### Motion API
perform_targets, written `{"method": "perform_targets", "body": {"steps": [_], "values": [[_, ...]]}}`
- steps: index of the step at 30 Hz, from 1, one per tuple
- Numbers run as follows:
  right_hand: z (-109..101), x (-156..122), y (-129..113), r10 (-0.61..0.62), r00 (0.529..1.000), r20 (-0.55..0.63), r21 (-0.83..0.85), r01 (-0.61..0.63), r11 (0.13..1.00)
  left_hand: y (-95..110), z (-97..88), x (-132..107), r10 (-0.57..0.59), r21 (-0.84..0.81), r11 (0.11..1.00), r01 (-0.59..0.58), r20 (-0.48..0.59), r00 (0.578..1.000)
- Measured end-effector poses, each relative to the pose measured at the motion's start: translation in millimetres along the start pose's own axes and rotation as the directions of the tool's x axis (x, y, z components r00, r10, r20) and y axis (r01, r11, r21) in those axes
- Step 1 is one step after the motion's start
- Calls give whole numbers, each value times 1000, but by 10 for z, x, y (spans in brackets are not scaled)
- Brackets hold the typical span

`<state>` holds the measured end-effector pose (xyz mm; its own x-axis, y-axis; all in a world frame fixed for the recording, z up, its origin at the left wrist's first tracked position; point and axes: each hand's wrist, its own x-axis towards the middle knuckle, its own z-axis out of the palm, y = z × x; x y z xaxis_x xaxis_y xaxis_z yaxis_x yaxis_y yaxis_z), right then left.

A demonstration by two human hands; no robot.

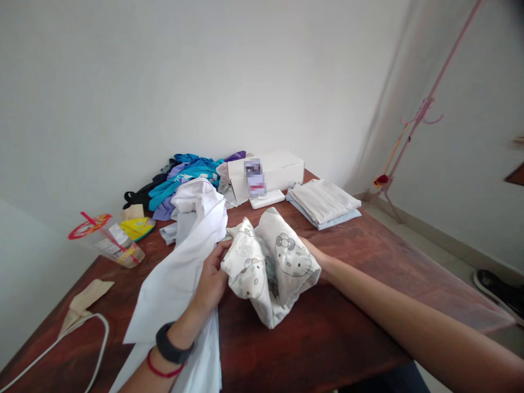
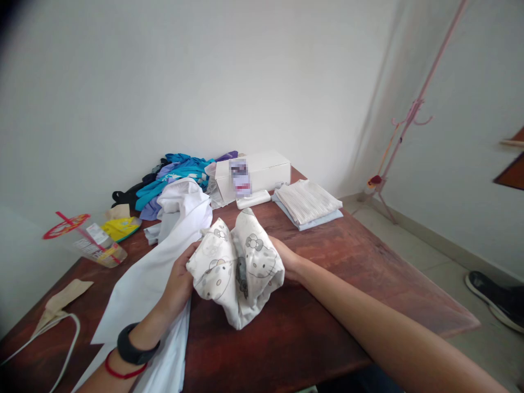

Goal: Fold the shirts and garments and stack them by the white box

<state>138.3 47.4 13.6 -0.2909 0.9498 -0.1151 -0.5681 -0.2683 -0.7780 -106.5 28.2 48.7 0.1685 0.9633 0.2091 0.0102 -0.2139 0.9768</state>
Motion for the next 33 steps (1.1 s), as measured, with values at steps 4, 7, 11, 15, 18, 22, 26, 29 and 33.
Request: {"method": "perform_targets", "body": {"steps": [4,7,11,15,18,22,26,29,33], "values": [[7,-26,-226,13,996,-91,73,-6,997,-25,-24,6,22,8,1000,-23,50,999],[-35,-38,-369,10,998,-63,57,-6,998,-47,-45,14,28,27,999,-30,66,997],[-201,30,-388,-172,971,-167,-279,120,953,-76,-64,25,72,70,995,-78,82,994],[-354,118,-321,-461,886,-56,-776,252,578,-92,-57,5,164,186,965,-184,122,979],[-324,80,-348,-577,807,123,-897,339,282,-105,-50,-28,239,347,892,-289,181,954],[-116,-100,-437,-561,787,257,-859,452,240,-121,-48,-50,305,473,789,-392,252,919],[59,-257,-414,-277,892,357,-764,449,464,-96,-42,-63,238,529,741,-413,369,898],[80,-288,-353,-169,920,355,-752,388,534,-71,-52,-83,188,551,708,-441,455,870],[52,-274,-328,-107,919,379,-771,377,513,-78,-64,-110,172,584,641,-498,523,835]]}}
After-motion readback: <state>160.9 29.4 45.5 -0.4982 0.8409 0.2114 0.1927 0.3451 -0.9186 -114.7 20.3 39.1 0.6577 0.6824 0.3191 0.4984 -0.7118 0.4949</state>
